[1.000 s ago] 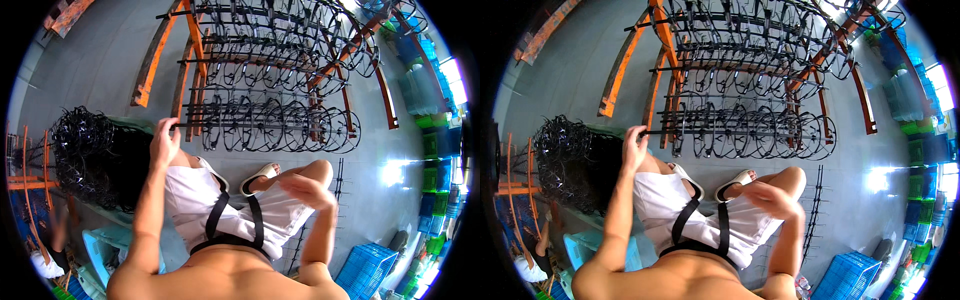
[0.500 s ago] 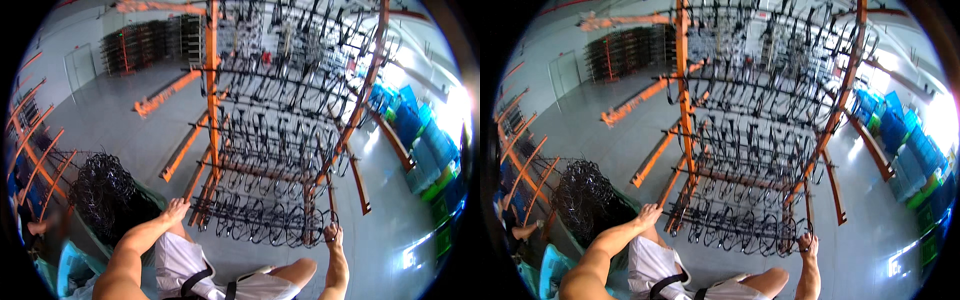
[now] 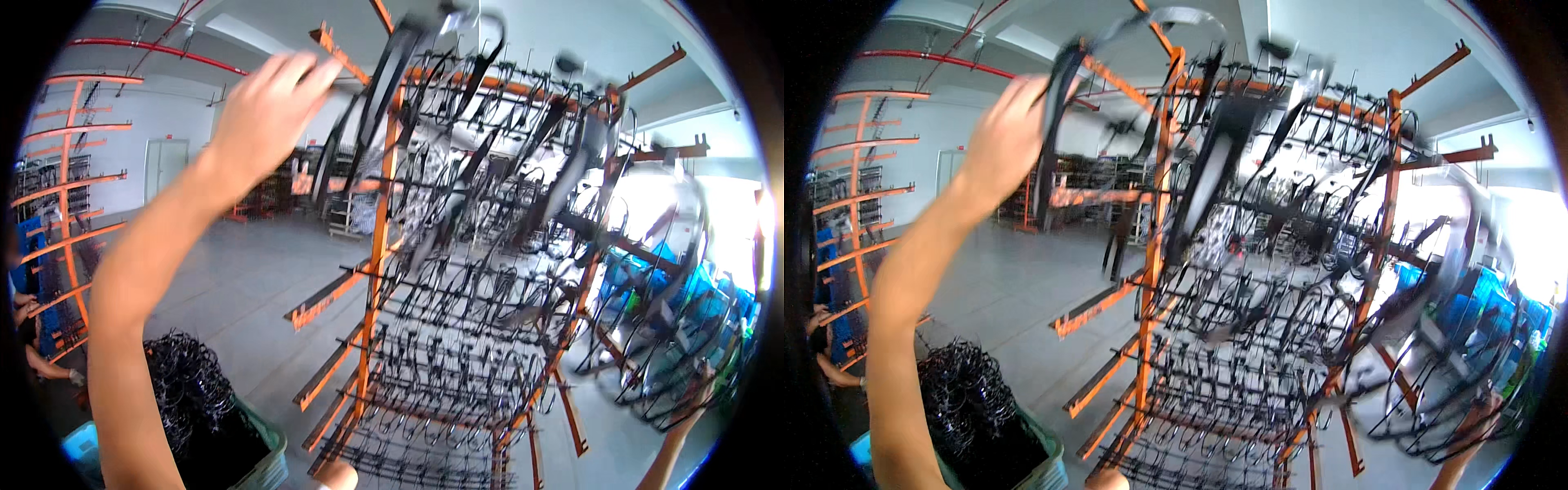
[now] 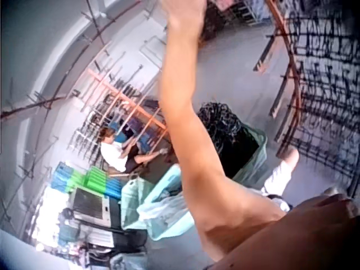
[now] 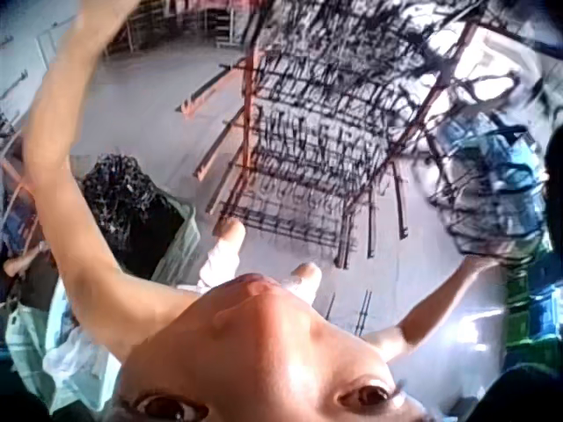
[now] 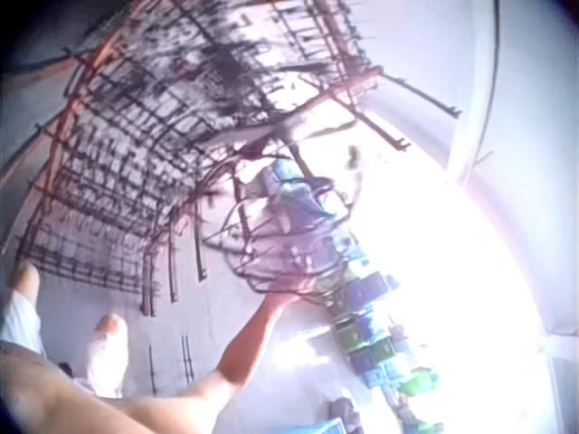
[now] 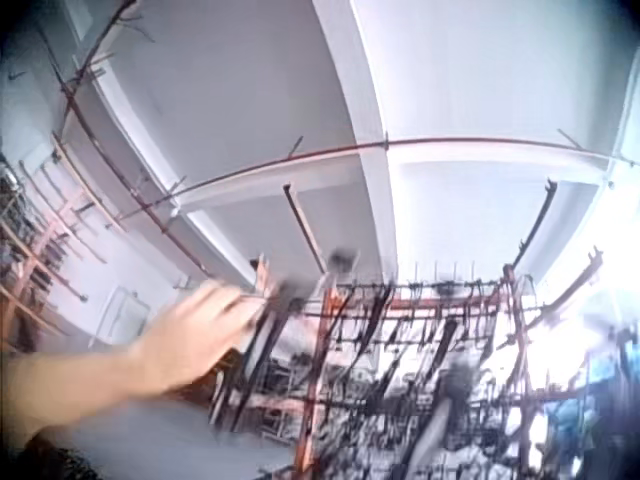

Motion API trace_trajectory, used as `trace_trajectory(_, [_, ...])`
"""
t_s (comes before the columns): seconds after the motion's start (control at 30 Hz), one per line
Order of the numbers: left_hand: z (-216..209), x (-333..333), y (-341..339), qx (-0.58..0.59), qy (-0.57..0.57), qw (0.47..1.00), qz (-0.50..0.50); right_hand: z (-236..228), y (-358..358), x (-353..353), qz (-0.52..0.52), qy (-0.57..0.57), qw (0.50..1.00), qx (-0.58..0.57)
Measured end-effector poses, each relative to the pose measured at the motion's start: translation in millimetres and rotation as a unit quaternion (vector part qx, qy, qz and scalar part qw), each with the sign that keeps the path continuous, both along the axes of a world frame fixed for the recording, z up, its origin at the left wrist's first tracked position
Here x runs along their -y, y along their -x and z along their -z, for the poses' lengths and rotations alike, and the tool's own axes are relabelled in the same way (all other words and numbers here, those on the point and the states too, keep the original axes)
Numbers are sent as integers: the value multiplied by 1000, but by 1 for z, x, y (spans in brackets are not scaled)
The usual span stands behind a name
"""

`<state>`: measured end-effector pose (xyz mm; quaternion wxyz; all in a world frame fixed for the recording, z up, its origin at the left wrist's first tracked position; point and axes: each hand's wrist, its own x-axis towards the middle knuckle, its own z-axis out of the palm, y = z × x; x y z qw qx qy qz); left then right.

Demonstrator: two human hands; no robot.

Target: The person sits on a stool and repeatedly picks up black plastic hangers from a nearby bin, then attaches them one by one to a multi-tiered metal rack. The person handles the hangers by hand and places them onto the rack's horizontal bars.

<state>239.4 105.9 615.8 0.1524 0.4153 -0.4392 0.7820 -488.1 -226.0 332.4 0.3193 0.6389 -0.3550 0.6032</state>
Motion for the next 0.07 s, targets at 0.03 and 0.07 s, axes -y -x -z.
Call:
trace_trajectory(0.03, [-42,8,-4,44,44,997,-47,-30,-12,14,-15,1,999,38])
trace_trajectory(0.07, [-50,14,-5,45,49,997,-43,-39,-10,17,-11,6,999,39])
